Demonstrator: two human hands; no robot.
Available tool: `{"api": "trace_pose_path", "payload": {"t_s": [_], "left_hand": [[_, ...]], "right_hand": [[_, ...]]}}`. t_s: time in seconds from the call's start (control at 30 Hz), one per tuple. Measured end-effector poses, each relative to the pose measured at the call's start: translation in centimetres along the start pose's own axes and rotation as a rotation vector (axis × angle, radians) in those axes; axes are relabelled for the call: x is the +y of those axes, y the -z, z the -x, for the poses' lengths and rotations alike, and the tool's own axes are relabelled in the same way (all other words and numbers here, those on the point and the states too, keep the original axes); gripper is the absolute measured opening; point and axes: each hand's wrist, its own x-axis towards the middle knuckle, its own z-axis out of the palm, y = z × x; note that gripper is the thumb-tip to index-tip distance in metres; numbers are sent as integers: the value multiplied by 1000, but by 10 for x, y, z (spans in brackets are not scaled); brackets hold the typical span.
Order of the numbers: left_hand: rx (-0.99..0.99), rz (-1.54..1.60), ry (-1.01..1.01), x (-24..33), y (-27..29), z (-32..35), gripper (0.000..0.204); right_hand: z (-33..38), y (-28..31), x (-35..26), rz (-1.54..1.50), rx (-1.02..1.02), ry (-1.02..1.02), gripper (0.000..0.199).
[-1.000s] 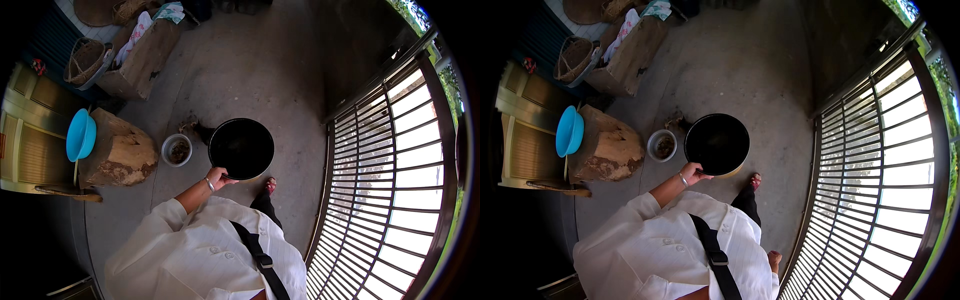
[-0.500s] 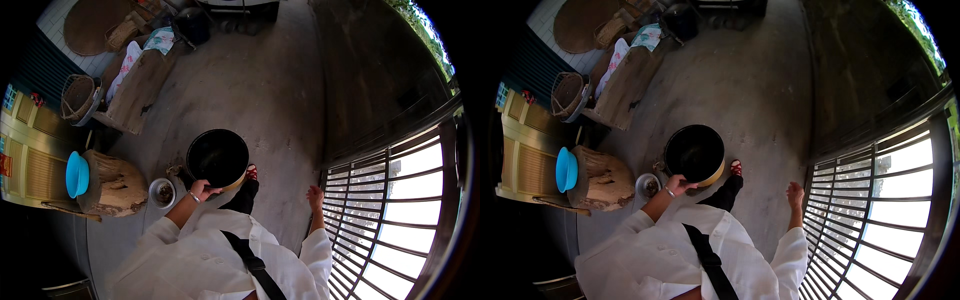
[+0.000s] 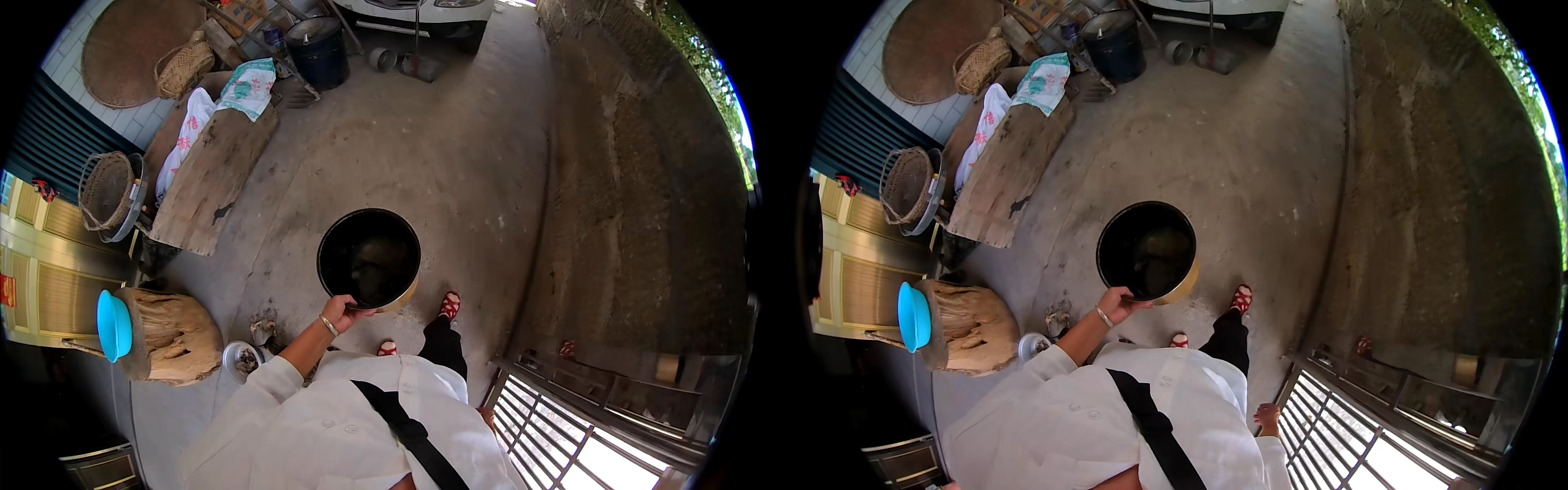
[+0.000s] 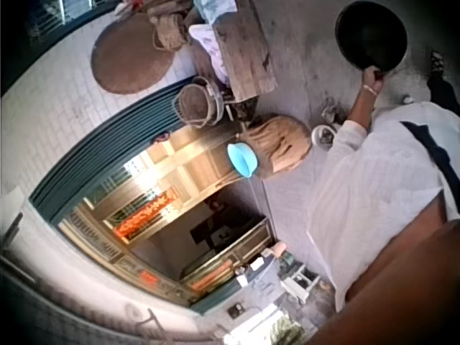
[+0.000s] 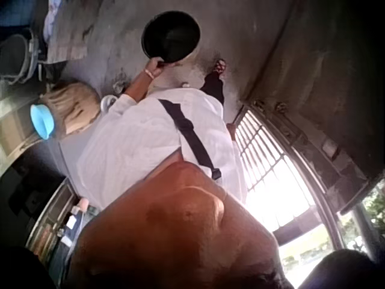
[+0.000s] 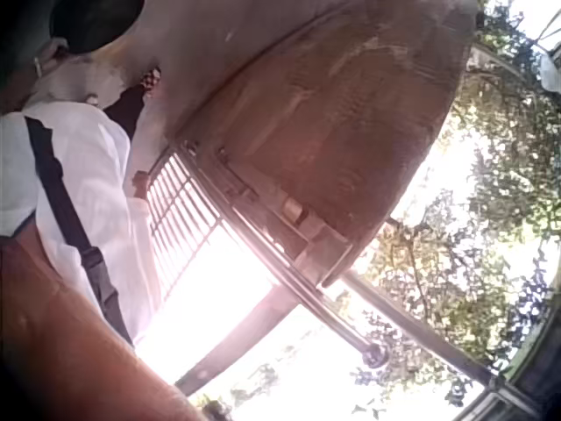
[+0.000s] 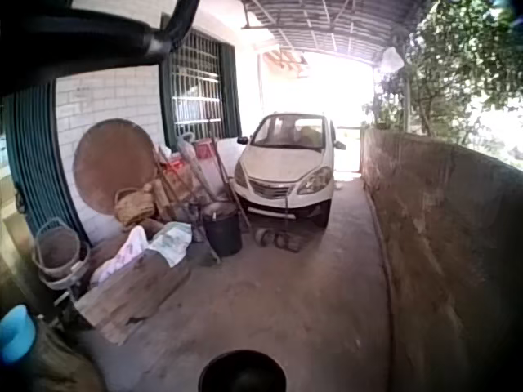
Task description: The person washes rice in a pot by hand, repeatedly filling it with water from a tap, swirling the contents, and pouring the water out. They perform this process multiple times on a covered patio before placing the pot down.
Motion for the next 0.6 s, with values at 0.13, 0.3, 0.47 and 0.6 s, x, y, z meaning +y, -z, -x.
{"api": "trace_pose_path", "payload": {"t_s": [0.13,0.3,0.47,0.6], "left_hand": [[0,27,-76,45,-52,-76,42],[98,95,-241,97,-131,-143,43],[198,225,-316,164,-197,-200,46],[224,285,-359,221,-239,-258,46]], "right_hand": [[-74,32,-119,50,11,-6,12],[-212,92,-332,220,63,179,12],[-300,86,-638,709,231,868,22],[-320,11,-857,463,106,908,22]]}}
